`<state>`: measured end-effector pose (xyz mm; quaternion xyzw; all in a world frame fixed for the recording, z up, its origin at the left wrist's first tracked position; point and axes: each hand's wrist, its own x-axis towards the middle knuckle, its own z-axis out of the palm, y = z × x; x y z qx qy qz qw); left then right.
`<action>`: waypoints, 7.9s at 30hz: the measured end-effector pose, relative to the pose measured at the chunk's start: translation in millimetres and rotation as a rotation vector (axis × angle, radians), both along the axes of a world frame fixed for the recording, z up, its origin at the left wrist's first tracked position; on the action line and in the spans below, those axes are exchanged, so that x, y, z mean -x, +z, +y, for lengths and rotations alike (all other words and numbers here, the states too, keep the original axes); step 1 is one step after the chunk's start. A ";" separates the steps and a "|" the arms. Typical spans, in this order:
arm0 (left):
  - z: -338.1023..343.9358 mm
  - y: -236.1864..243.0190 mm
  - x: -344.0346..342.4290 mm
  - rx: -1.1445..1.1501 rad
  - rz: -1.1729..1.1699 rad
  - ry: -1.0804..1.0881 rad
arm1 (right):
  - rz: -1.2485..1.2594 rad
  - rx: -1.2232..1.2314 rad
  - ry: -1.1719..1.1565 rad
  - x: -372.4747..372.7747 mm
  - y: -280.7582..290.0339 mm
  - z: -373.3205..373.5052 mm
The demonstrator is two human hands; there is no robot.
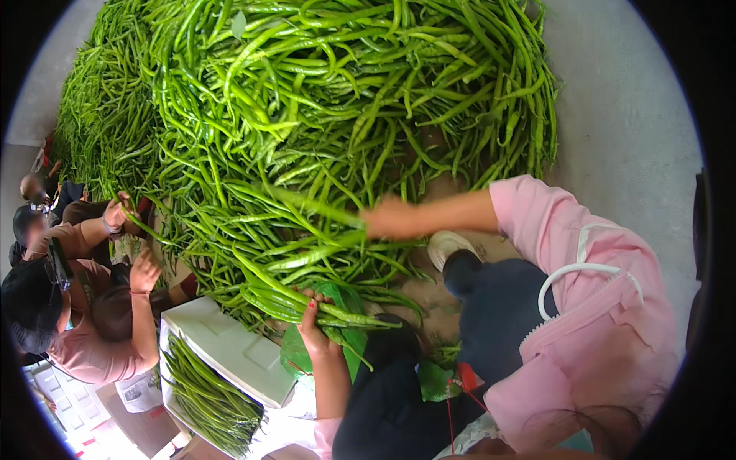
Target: The person sits on the floor and sorts green beans from a large pile into a white crate. They repeatedly pick up handfuls of beans, separate them, and place them into the crate. The person also handles a green mesh bag, placing beans inside it.
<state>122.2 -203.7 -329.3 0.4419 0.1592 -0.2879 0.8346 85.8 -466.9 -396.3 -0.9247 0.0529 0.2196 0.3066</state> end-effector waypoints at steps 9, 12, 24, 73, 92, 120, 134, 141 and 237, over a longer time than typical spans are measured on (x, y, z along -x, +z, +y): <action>-17.8 0.2 4.4 -0.264 -0.231 0.082 | 0.112 -0.801 -0.018 36.2 52.8 111.9; -19.6 0.7 3.3 -0.176 -0.140 0.091 | -0.008 -0.741 0.027 37.8 48.9 116.7; -19.3 -5.2 12.0 -0.221 -0.066 -0.047 | -0.851 0.286 -0.028 -129.9 -53.4 -10.2; -17.3 -5.6 5.3 -0.173 -0.103 -0.045 | 0.140 -1.128 -0.714 -10.0 48.1 13.0; -31.3 -2.2 15.3 -0.125 -0.054 -0.363 | -1.158 0.203 0.305 -21.8 72.7 18.9; 291.4 165.2 142.2 -0.957 -0.352 0.391 | -0.458 -0.234 0.425 103.4 19.6 43.0; 550.4 165.3 -111.0 -1.196 -0.340 0.272 | -0.057 -0.052 0.097 137.6 4.6 0.7; 533.1 50.8 -130.7 -1.450 -0.020 -0.103 | 0.051 0.076 -0.023 155.8 41.7 -27.6; -38.5 -12.6 28.4 0.079 -0.091 -0.440 | 0.287 -1.286 -0.503 63.9 32.5 78.5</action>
